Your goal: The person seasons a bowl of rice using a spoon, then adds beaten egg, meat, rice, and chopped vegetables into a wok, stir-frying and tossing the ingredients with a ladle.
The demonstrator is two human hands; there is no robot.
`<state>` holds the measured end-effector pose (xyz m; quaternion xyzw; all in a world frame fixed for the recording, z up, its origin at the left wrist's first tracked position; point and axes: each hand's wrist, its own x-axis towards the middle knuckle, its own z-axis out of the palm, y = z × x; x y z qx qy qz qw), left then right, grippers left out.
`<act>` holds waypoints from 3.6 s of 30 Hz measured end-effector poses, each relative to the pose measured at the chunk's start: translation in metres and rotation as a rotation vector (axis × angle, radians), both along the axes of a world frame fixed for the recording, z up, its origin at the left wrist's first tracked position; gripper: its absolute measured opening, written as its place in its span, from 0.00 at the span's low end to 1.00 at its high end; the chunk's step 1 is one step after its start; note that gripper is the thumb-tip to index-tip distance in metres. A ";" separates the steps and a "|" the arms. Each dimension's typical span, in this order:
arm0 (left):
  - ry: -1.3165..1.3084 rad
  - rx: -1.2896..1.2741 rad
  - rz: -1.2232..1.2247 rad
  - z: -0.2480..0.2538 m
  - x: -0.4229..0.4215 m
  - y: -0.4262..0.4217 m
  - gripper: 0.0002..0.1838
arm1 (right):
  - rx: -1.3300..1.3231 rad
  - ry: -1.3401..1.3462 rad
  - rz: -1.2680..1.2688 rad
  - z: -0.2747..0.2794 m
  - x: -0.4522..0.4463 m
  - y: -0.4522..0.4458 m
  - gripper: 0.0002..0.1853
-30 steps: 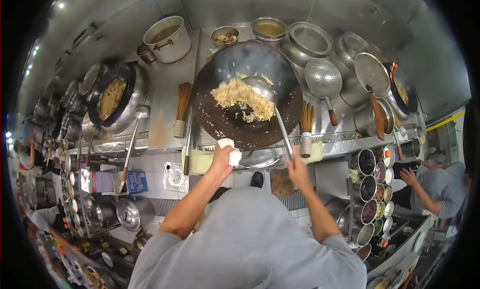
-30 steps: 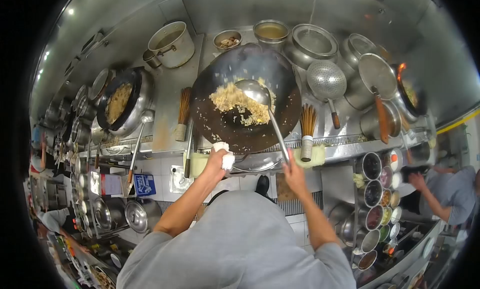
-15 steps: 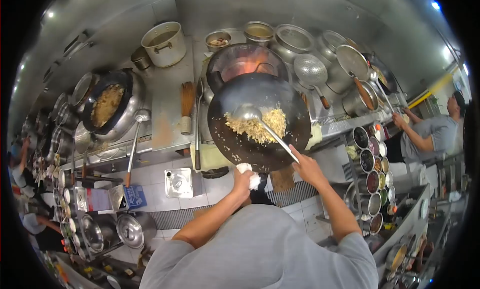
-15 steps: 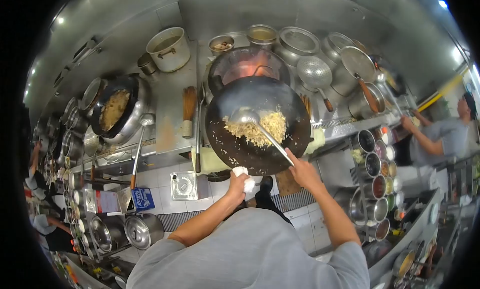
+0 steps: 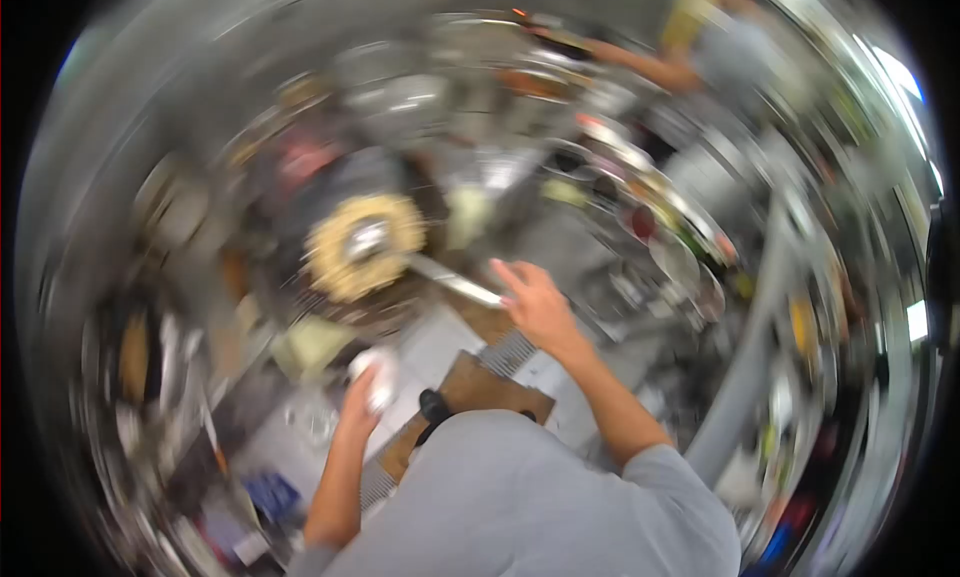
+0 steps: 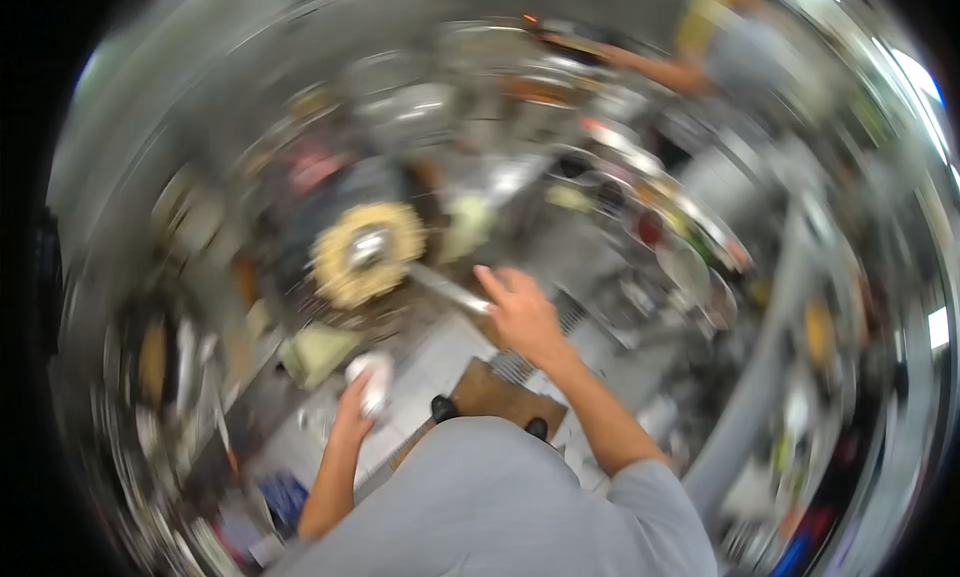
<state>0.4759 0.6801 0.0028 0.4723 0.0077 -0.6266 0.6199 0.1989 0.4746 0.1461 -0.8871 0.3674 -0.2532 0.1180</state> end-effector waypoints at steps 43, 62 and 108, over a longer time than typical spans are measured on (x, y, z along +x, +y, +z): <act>-1.021 0.763 -0.679 -0.213 0.032 0.241 0.40 | 0.570 -0.996 0.079 -0.029 -0.059 0.115 0.22; -0.745 0.502 -0.374 -0.262 -0.013 0.290 0.26 | 1.646 -1.184 -0.045 -0.012 0.123 0.035 0.25; -0.008 -0.046 0.479 -0.008 -0.123 -0.038 0.32 | 1.570 -0.855 0.173 -0.090 -0.124 -0.029 0.28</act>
